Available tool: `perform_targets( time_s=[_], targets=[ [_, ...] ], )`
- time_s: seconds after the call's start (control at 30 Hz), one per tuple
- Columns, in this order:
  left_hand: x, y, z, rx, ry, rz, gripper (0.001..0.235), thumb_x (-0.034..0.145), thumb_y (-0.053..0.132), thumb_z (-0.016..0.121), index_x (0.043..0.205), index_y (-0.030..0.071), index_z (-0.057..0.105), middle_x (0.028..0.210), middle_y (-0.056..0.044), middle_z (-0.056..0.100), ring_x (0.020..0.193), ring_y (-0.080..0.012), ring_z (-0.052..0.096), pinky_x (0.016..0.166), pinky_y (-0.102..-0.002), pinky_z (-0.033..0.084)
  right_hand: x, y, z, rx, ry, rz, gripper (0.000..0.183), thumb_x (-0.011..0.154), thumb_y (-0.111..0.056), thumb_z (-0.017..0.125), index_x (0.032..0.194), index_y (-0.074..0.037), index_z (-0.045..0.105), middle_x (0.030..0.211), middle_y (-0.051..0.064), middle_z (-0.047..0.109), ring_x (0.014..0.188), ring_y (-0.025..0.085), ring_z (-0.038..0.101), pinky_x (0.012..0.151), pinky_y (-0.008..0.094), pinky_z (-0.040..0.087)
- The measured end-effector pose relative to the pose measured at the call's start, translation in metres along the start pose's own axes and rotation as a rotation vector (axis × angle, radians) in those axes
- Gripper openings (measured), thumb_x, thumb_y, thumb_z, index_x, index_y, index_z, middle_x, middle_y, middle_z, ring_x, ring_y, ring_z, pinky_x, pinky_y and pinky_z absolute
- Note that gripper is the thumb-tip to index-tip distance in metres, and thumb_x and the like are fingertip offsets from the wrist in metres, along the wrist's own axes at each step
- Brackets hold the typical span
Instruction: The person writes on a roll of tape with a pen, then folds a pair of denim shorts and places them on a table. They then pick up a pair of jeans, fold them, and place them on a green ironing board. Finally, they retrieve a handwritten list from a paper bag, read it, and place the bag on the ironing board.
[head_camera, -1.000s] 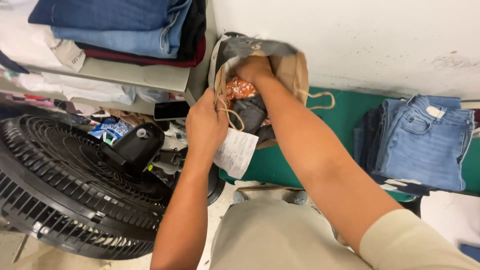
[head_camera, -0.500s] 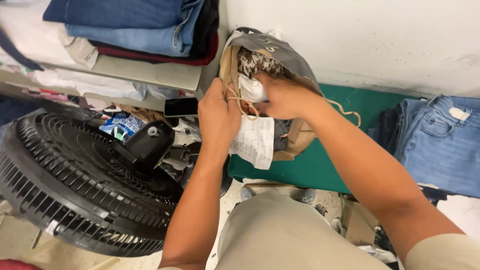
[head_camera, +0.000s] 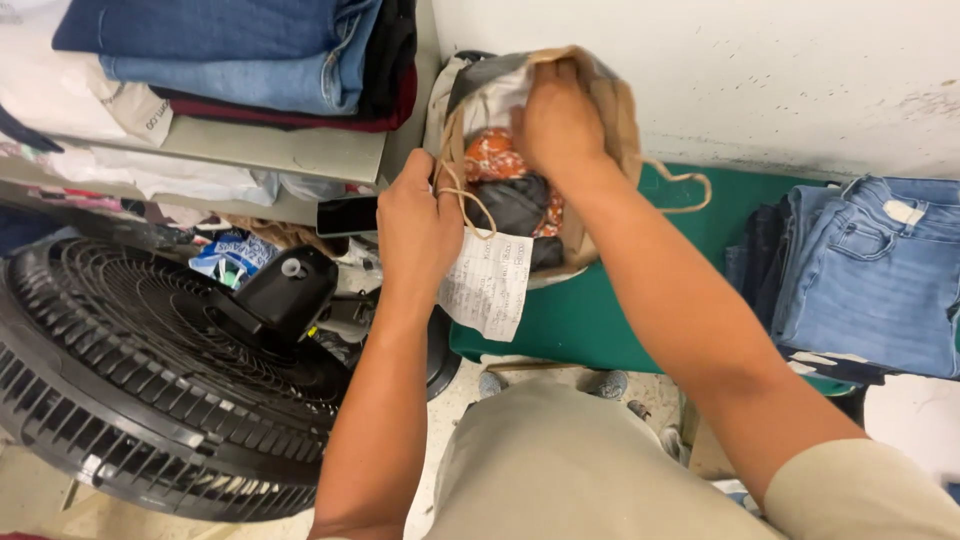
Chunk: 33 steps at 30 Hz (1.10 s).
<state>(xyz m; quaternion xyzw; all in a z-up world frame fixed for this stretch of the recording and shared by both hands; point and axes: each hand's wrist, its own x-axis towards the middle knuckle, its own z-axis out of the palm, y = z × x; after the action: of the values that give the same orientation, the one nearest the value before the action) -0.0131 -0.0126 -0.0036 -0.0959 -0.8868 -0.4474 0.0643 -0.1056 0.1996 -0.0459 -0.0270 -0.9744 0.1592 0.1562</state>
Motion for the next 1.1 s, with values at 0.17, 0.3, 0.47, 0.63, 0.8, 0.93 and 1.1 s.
perform_targets(
  time_s=[0.17,0.3,0.47,0.63,0.8,0.93,1.1],
  targets=[
    [0.012,-0.004,-0.011,0.009,0.142,-0.075,0.022,0.103,0.02,0.053,0.086,0.007,0.049,0.068,-0.019,0.06,0.069,-0.0417,0.062,0.062,-0.049,0.047,-0.082,-0.066,-0.123,0.216,-0.312,-0.125,0.06,0.093,-0.036,0.067,0.141,-0.001,0.052,0.125,0.03,0.061,0.103,0.051,0.065,0.081,0.06,0.052],
    [0.019,-0.01,-0.016,0.037,0.162,-0.059,0.023,0.102,0.023,0.059,0.091,0.003,0.059,0.074,-0.027,0.064,0.083,-0.05,0.069,0.064,-0.055,0.055,-0.114,-0.064,-0.103,0.007,-0.752,-0.226,0.07,0.088,-0.024,0.06,0.154,-0.009,0.044,0.151,0.025,0.048,0.121,0.051,0.062,0.098,0.058,0.054],
    [0.035,0.003,-0.014,0.14,0.149,-0.018,0.024,0.104,0.028,0.058,0.089,0.009,0.065,0.072,-0.018,0.067,0.079,-0.0401,0.072,0.064,-0.049,0.058,-0.037,-0.058,-0.015,-0.042,-0.603,-0.285,0.074,0.087,-0.018,0.062,0.158,-0.011,0.041,0.164,0.027,0.03,0.114,0.057,0.064,0.09,0.065,0.057],
    [0.046,0.013,-0.025,0.029,0.145,-0.033,0.024,0.098,0.027,0.068,0.117,0.013,0.071,0.105,-0.01,0.075,0.103,-0.0306,0.072,0.082,-0.046,0.059,0.082,-0.041,0.067,-0.087,-0.487,-0.126,0.038,0.096,-0.017,0.049,0.128,-0.003,0.065,0.121,0.022,0.072,0.107,0.044,0.072,0.088,0.059,0.059],
    [0.008,-0.022,-0.048,-0.412,0.188,-0.301,0.046,0.09,0.014,0.053,0.135,0.008,0.058,0.118,-0.013,0.069,0.108,-0.0283,0.062,0.095,-0.045,0.05,0.059,-0.088,-0.105,0.073,-0.085,-0.359,0.029,0.093,-0.001,0.06,0.116,-0.003,0.078,0.097,0.024,0.075,0.099,0.046,0.073,0.088,0.053,0.055],
    [-0.009,-0.012,-0.058,-0.587,0.165,-0.197,0.055,0.08,0.006,0.047,0.134,0.004,0.06,0.122,-0.02,0.063,0.12,-0.0338,0.055,0.105,-0.046,0.043,-0.031,-0.095,-0.16,0.433,-0.04,-0.542,0.008,0.108,-0.016,0.07,0.113,-0.011,0.072,0.094,0.01,0.071,0.092,0.032,0.069,0.08,0.047,0.052],
    [-0.018,0.035,-0.077,-0.403,-0.164,-0.007,0.069,0.077,-0.001,0.05,0.142,0.019,0.056,0.135,-0.011,0.055,0.088,-0.0173,0.067,0.084,-0.035,0.057,-0.12,-0.098,-0.119,0.756,-0.554,-0.073,0.076,0.086,-0.015,0.078,0.155,-0.015,0.047,0.11,0.014,0.077,0.11,0.028,0.074,0.094,0.042,0.058]
  ],
)
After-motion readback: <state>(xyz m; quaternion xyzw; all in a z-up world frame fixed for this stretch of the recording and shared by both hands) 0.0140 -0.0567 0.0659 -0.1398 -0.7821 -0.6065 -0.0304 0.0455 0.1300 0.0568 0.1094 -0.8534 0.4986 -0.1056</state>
